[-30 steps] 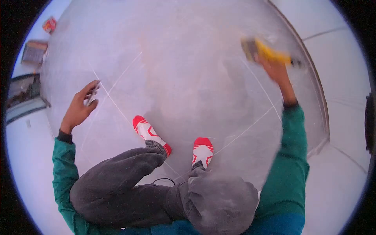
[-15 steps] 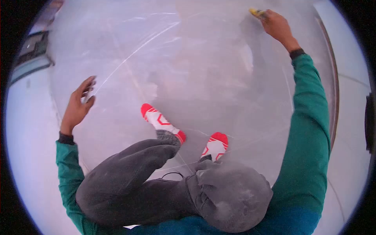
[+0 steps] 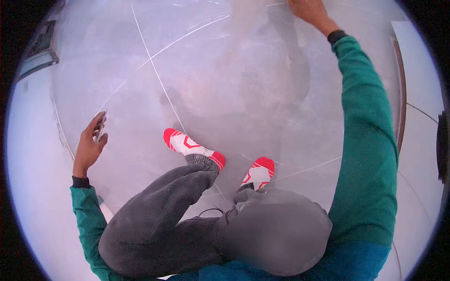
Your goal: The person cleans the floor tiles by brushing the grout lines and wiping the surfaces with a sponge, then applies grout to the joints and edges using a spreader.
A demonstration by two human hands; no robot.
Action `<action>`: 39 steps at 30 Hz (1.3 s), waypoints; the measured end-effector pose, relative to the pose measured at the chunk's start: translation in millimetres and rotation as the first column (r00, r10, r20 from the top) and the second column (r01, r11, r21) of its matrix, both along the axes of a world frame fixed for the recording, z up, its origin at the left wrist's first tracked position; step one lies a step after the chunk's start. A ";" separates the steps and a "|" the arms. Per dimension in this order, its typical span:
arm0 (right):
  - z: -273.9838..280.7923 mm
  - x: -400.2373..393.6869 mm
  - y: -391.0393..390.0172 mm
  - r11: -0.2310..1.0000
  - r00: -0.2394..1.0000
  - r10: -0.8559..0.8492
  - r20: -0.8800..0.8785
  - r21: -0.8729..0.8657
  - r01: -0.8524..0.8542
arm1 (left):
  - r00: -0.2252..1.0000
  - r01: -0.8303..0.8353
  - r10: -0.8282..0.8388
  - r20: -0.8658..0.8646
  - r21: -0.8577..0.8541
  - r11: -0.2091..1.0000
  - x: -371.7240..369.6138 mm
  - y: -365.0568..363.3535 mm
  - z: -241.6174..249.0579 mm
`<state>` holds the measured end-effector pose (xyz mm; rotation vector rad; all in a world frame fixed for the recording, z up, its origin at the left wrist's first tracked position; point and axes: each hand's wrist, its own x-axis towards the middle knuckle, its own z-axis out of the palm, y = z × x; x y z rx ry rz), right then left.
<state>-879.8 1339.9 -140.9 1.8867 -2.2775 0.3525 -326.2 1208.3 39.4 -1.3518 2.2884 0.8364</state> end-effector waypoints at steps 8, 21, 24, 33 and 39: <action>-6.7 300.1 98.2 0.906 0.387 0.126 0.914 0.053 -0.420 | 0.994 0.102 -0.101 0.040 -0.032 0.994 16.4 -3.9 -0.4; -10.5 90.8 -37.8 0.938 0.947 0.086 0.311 -0.347 0.029 | 0.992 -0.015 0.016 -0.125 0.008 1.000 -3.2 0.4 7.6; -22.1 277.2 -27.1 0.947 0.696 0.169 0.697 0.081 -0.311 | 0.994 0.084 -0.085 -0.069 -0.015 0.996 -14.6 2.7 11.7; -23.9 -54.8 -53.5 0.939 0.942 -0.336 -0.014 -0.085 0.334 | 0.999 -0.037 0.037 -0.037 -0.008 0.999 10.5 -6.8 3.9; 1.2 169.0 30.7 0.968 0.758 0.226 0.612 -0.225 -0.107 | 0.987 0.069 -0.054 -0.153 0.098 0.993 32.7 -10.2 4.8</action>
